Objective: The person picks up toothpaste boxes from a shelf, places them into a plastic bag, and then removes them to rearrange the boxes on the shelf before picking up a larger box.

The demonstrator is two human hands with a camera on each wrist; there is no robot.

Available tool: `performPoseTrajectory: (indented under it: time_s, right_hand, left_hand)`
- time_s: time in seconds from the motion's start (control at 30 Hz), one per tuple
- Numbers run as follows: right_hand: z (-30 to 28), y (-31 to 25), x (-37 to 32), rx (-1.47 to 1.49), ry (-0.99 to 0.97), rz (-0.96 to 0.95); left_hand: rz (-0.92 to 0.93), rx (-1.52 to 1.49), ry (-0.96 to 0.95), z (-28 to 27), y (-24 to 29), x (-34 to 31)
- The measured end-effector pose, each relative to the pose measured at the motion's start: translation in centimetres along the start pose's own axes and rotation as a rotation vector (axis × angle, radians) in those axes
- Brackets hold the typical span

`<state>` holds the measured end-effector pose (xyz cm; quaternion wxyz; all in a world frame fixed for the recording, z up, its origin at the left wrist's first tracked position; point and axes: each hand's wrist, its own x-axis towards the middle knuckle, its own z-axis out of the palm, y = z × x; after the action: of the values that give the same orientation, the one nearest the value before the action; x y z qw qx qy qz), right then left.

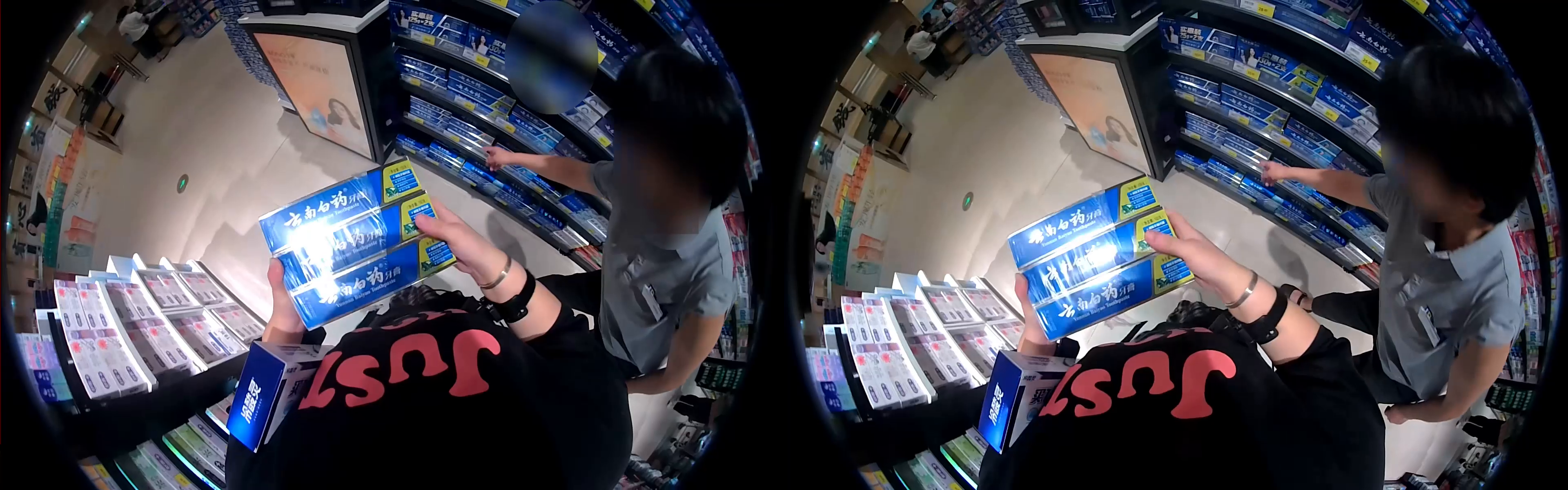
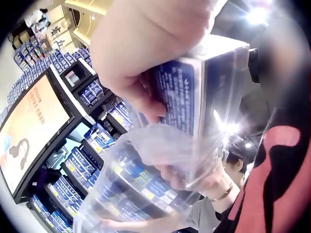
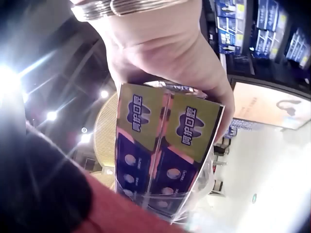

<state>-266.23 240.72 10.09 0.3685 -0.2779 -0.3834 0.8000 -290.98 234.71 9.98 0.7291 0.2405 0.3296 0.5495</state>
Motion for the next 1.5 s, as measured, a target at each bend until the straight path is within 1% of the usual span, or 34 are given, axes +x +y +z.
performPoseTrajectory:
  time_s: [0.03, 0.07, 0.1, 0.2, 0.23, 0.33, 0.47, 0.5, 0.6, 0.67, 0.7, 0.77, 0.8, 0.83, 0.87, 0.93, 1.0, 1.03, 1.07, 1.1, 1.13, 1.2, 1.23, 1.27, 1.3, 1.33, 1.4, 1.43, 1.47, 1.5]
  right_hand:
    - [0.1, -0.2, 0.9, 0.083, 0.048, 0.049]
    - [-0.3, 0.0, 1.5, 0.113, 0.055, 0.051]
    - [-0.6, 0.2, 2.0, 0.144, 0.062, 0.051]
    - [-0.4, -1.6, 3.2, 0.207, 0.115, -0.014]
    - [-0.9, -1.9, 3.3, 0.224, 0.128, -0.030]
    - [-1.6, -2.5, 3.6, 0.246, 0.181, -0.103]
    - [-1.8, -0.7, 3.1, 0.274, 0.303, -0.222]
    - [-1.7, -0.8, 2.9, 0.269, 0.328, -0.264]
    - [-1.0, -1.2, 2.0, 0.249, 0.385, -0.336]
    - [-0.2, -1.2, 1.1, 0.213, 0.394, -0.384]
    - [0.2, -0.7, 0.7, 0.176, 0.467, -0.396]
    - [1.0, -0.7, -0.1, 0.128, 0.480, -0.483]
    - [1.6, -0.5, -0.5, 0.110, 0.486, -0.523]
    - [2.3, -0.5, -0.8, 0.126, 0.540, -0.515]
    - [2.5, -0.2, -1.1, 0.147, 0.548, -0.531]
    - [1.9, 1.2, -1.5, 0.185, 0.559, -0.564]
    - [0.8, 2.7, -2.0, 0.174, 0.509, -0.550]
    - [0.3, 3.2, -2.3, 0.174, 0.487, -0.535]
    - [-0.1, 3.4, -2.5, 0.167, 0.463, -0.523]
    - [-0.7, 3.4, -2.4, 0.190, 0.407, -0.470]
    - [-1.2, 3.4, -2.0, 0.273, 0.327, -0.439]
    - [-2.5, 4.1, -0.5, 0.444, 0.169, -0.378]
    - [-3.4, 4.3, 0.1, 0.519, 0.174, -0.345]
    - [-3.5, 4.1, 0.2, 0.554, 0.230, -0.316]
    - [-3.3, 3.6, 0.3, 0.591, 0.284, -0.285]
    - [-3.2, 3.2, 0.5, 0.628, 0.338, -0.251]
    - [-3.6, 3.1, 0.5, 0.631, 0.330, -0.240]
    - [-3.8, 3.1, 0.5, 0.626, 0.335, -0.239]
    - [-4.1, 3.2, 0.4, 0.622, 0.341, -0.237]
    - [-4.4, 3.5, 0.4, 0.580, 0.300, -0.256]
  left_hand:
    - [-0.010, 0.013, 0.015, -0.7, 0.1, 1.0]
    - [-0.023, 0.023, 0.034, -1.7, 0.2, 1.6]
    - [-0.030, 0.035, 0.007, -2.8, 0.6, 2.2]
    - [0.051, 0.067, 0.109, -2.7, 2.3, 5.0]
    - [0.086, 0.149, 0.171, -1.4, 2.7, 6.1]
    - [0.265, 0.612, 0.180, -2.2, 3.0, 9.3]
    - [0.258, 0.430, 0.131, -2.9, 2.6, 13.2]
    - [0.272, 0.430, 0.159, -1.9, 2.9, 13.7]
    - [0.406, 0.626, 0.123, -2.5, 3.8, 15.1]
    - [0.467, 0.613, 0.120, -1.8, 4.1, 15.0]
    - [0.488, 0.608, 0.110, -1.3, 4.3, 14.7]
    - [0.538, 0.576, 0.095, -0.1, 4.5, 14.5]
    - [0.533, 0.585, 0.087, -0.3, 4.6, 14.5]
    - [0.531, 0.593, 0.082, -0.7, 4.8, 14.5]
    - [0.532, 0.604, 0.079, -0.8, 5.1, 14.5]
    - [0.526, 0.566, 0.067, -0.8, 4.8, 14.7]
    - [0.509, 0.562, 0.048, -0.9, 4.8, 14.7]
    - [0.451, 0.604, 0.016, -0.6, 5.4, 14.7]
    - [0.465, 0.576, -0.033, -0.5, 5.1, 15.3]
    - [0.480, 0.548, -0.080, -0.6, 4.6, 15.9]
    - [0.493, 0.523, -0.124, -0.6, 4.4, 16.2]
    - [0.423, 0.551, -0.228, -0.6, 4.9, 16.0]
    - [0.392, 0.562, -0.283, -0.3, 5.3, 16.0]
    - [0.362, 0.571, -0.337, -0.1, 5.5, 16.0]
    - [0.333, 0.606, -0.349, 0.1, 5.6, 16.0]
    - [0.362, 0.688, -0.382, 0.0, 5.6, 16.1]
    - [0.411, 0.857, -0.447, -0.4, 5.5, 16.3]
    - [0.415, 0.902, -0.420, 0.1, 5.4, 16.2]
    - [0.423, 0.941, -0.444, -0.1, 5.4, 16.3]
    - [0.436, 0.977, -0.468, -0.3, 5.4, 16.6]
